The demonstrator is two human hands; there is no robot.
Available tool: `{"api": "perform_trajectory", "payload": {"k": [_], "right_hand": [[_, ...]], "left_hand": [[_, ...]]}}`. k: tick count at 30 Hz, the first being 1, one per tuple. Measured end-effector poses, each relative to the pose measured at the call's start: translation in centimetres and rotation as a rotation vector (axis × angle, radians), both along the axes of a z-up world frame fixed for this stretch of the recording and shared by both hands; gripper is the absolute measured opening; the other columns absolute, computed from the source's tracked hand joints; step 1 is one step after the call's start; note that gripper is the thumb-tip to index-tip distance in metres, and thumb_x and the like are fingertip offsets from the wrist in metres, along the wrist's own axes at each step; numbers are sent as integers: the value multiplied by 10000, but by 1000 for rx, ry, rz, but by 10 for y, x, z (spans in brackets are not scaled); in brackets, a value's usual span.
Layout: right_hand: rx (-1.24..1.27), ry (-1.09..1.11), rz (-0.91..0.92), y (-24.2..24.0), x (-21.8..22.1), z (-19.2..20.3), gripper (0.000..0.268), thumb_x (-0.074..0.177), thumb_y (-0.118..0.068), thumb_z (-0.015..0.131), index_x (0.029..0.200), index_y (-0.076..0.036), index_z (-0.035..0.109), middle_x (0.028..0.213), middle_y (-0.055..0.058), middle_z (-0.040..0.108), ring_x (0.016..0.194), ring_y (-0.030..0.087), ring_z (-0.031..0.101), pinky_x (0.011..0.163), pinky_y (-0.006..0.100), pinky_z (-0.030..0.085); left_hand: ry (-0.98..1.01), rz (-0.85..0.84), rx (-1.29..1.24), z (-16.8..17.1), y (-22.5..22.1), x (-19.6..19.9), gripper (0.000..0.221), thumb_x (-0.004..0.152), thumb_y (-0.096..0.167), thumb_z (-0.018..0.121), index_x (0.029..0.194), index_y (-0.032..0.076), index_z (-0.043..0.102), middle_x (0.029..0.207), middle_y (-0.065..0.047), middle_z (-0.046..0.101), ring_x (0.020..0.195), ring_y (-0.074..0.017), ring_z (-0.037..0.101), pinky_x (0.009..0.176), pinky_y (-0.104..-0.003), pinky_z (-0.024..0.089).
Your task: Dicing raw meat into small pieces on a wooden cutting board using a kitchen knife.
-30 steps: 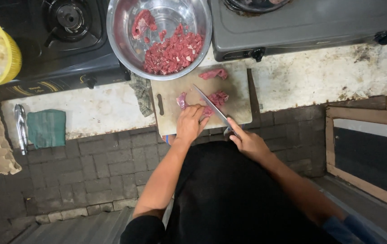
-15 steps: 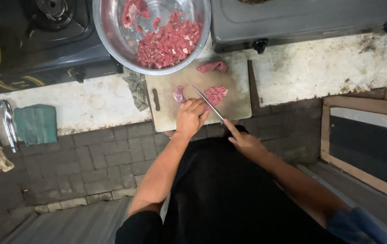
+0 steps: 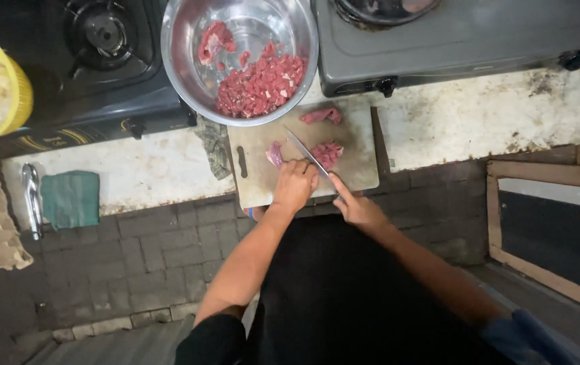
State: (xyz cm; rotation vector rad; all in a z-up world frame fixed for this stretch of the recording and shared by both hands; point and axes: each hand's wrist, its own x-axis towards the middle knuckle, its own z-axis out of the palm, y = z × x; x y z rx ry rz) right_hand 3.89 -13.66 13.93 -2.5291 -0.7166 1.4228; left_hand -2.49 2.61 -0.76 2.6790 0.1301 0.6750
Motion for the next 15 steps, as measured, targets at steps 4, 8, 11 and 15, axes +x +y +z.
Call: {"api": "perform_trajectory", "payload": {"k": [4,8,11,15], "right_hand": [[-10,-77,-71,-21,6,3,621,1007,-419,398,1528,-541,82,1085,297,681,1063,454,645,959,515,509],[-3,-95,-94,-35,11,1,601,1007,-414,370,1540,-521,112,1224,252,644,1109,444,632,969,511,501],[27,-106,-145,-34,8,7,601,1008,-406,379,1545,-499,127,1211,263,644,1106,450,629,965,519,501],[53,-124,-183,-33,6,14,608,1003,-407,400,1549,-477,143,1203,295,632,1110,463,621,966,533,495]], "left_hand": [[-6,-7,26,1,4,8,88,751,197,698,789,134,651,737,-54,624,697,-254,630,645,-368,463],[-61,46,-203,1,4,22,139,700,183,739,732,145,609,670,-32,588,632,-247,629,626,-339,468],[-20,61,-315,18,-1,32,160,729,185,763,841,131,662,805,-47,643,752,-257,663,688,-350,488],[148,30,-257,22,2,31,236,781,217,770,1003,168,705,1036,-4,681,968,-208,652,810,-338,443]]}}
